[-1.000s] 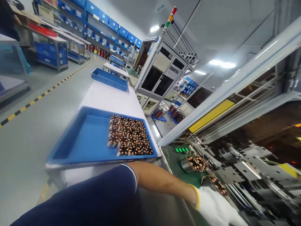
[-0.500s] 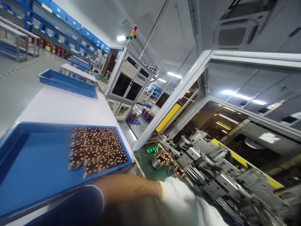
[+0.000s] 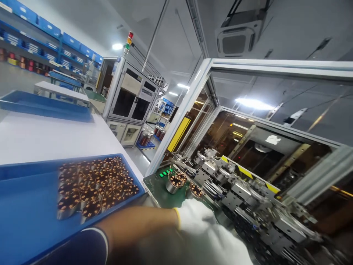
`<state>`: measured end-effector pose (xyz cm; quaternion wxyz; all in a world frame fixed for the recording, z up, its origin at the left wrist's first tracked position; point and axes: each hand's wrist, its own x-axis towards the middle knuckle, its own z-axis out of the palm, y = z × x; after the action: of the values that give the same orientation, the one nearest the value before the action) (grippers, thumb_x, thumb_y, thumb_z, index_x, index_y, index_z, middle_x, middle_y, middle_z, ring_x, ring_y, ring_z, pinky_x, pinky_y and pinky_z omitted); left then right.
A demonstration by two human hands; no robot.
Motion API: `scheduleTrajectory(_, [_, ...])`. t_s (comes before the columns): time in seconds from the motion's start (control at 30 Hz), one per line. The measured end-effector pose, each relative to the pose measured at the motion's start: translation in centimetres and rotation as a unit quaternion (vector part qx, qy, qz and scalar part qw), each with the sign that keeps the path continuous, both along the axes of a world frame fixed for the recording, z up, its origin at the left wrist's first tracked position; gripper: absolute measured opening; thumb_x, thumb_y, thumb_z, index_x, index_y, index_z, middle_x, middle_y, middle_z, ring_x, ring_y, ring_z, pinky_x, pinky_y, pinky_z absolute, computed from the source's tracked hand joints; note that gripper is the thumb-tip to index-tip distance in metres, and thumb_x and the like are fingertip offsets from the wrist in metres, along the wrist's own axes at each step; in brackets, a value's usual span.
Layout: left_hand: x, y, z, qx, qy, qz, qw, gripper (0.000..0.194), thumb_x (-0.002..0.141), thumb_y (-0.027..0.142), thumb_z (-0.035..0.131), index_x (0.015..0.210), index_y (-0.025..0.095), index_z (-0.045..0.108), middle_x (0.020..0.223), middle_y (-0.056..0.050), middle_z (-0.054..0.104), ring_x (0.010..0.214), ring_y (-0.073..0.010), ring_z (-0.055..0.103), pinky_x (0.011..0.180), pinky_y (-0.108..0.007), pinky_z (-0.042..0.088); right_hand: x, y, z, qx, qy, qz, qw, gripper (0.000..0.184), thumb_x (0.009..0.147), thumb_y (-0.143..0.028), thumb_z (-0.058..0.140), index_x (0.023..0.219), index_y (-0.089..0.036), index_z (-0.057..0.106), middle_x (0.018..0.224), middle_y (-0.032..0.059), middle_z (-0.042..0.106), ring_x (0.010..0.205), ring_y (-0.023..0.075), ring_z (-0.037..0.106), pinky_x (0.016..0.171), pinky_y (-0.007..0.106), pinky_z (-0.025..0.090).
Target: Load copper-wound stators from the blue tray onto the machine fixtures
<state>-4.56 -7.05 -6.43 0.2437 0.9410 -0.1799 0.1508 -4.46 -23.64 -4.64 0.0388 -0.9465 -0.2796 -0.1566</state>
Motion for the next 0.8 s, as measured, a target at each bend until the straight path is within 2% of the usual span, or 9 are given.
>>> scheduleTrajectory(0.13, [-0.4,-0.1,0.2,-0.008,0.002,0.000,1.000,0.033,0.079,0.044,0.050,0.105,0.033,0.067,0.098,0.002,0.072,0.090,-0.0218,0.067,0.069,-0.029,0.050,0.6,0.0,2.3,0.000,0.001,-0.121,0.993,0.039,0.091,-0.043,0.030,0.100,-0.026,0.064,0.097,0.0075,0.070,0.072,0.0212,0.064,0.064,0.031,0.041])
scheduleTrajectory(0.23, [-0.7,0.0,0.4,-0.006,-0.008,0.003,1.000,0.028,0.080,0.043,0.052,0.100,0.032,0.068,0.096,0.003,0.072,0.090,-0.0215,0.067,0.071,-0.029,0.049,0.6,-0.3,1.1,0.010,0.082,-0.105,0.991,0.033,0.087,-0.037,0.034,0.074,-0.021,0.060,0.076,0.0086,0.067,0.067,0.0211,0.060,0.058,0.030,0.035])
scheduleTrajectory(0.3, [-0.8,0.0,0.4,0.005,-0.022,-0.002,1.000,0.025,0.080,0.041,0.053,0.097,0.031,0.069,0.094,0.003,0.072,0.089,-0.0211,0.067,0.071,-0.029,0.048,0.3,-1.0,-0.1,0.107,0.175,-0.018,0.979,0.029,0.082,-0.036,0.042,0.062,-0.019,0.054,0.061,0.0052,0.060,0.061,0.0179,0.055,0.055,0.028,0.034])
scheduleTrajectory(0.37, [-0.8,-0.1,0.2,0.009,-0.036,-0.009,0.999,0.024,0.082,0.040,0.053,0.098,0.030,0.068,0.095,0.004,0.071,0.090,-0.0200,0.066,0.071,-0.028,0.047,0.3,-2.0,-0.7,0.221,0.257,0.034,0.940,0.030,0.082,-0.041,0.041,0.066,-0.019,0.055,0.055,0.0009,0.053,0.051,0.0140,0.049,0.048,0.026,0.033])
scheduleTrajectory(0.5, [-1.0,-0.3,-0.2,0.027,-0.068,-0.010,0.997,0.023,0.084,0.037,0.053,0.100,0.029,0.068,0.098,0.004,0.070,0.091,-0.0188,0.064,0.073,-0.029,0.046,1.5,-4.1,-0.7,0.419,0.303,-0.050,0.854,0.038,0.079,-0.052,0.047,0.083,-0.016,0.057,0.052,-0.0040,0.048,0.039,0.0098,0.038,0.038,0.024,0.028])
scheduleTrajectory(0.57, [-1.5,-0.2,-0.1,0.037,-0.102,-0.005,0.994,0.021,0.085,0.037,0.054,0.099,0.028,0.067,0.099,0.003,0.070,0.095,-0.0192,0.062,0.079,-0.031,0.045,1.5,-4.8,-0.2,0.461,0.299,-0.066,0.833,0.040,0.075,-0.053,0.054,0.085,-0.014,0.059,0.055,-0.0025,0.052,0.041,0.0098,0.041,0.040,0.024,0.031])
scheduleTrajectory(0.63, [-2.2,0.3,0.2,0.041,-0.139,0.005,0.989,0.028,0.081,0.042,0.060,0.103,0.026,0.065,0.102,0.001,0.068,0.101,-0.0210,0.059,0.087,-0.034,0.042,0.5,-5.2,0.9,0.429,0.261,-0.099,0.859,0.044,0.077,-0.056,0.053,0.092,-0.015,0.063,0.063,0.0010,0.061,0.047,0.0125,0.050,0.047,0.027,0.040])
scheduleTrajectory(0.7, [-2.6,0.9,0.6,0.062,-0.162,0.012,0.985,0.049,0.073,0.052,0.068,0.112,0.023,0.061,0.109,-0.002,0.066,0.106,-0.0240,0.055,0.093,-0.038,0.040,-1.0,-5.3,2.2,0.401,0.149,-0.148,0.892,0.044,0.080,-0.057,0.051,0.101,-0.021,0.065,0.078,0.0031,0.068,0.064,0.0173,0.061,0.064,0.033,0.048])
scheduleTrajectory(0.8, [-2.3,1.6,0.9,0.127,-0.156,0.003,0.980,0.067,0.066,0.062,0.068,0.119,0.023,0.058,0.120,-0.004,0.061,0.109,-0.0280,0.052,0.093,-0.043,0.040,-2.6,-4.4,3.2,0.348,-0.075,-0.087,0.931,0.038,0.088,-0.052,0.046,0.111,-0.027,0.063,0.101,0.0017,0.070,0.089,0.0181,0.064,0.080,0.031,0.047])
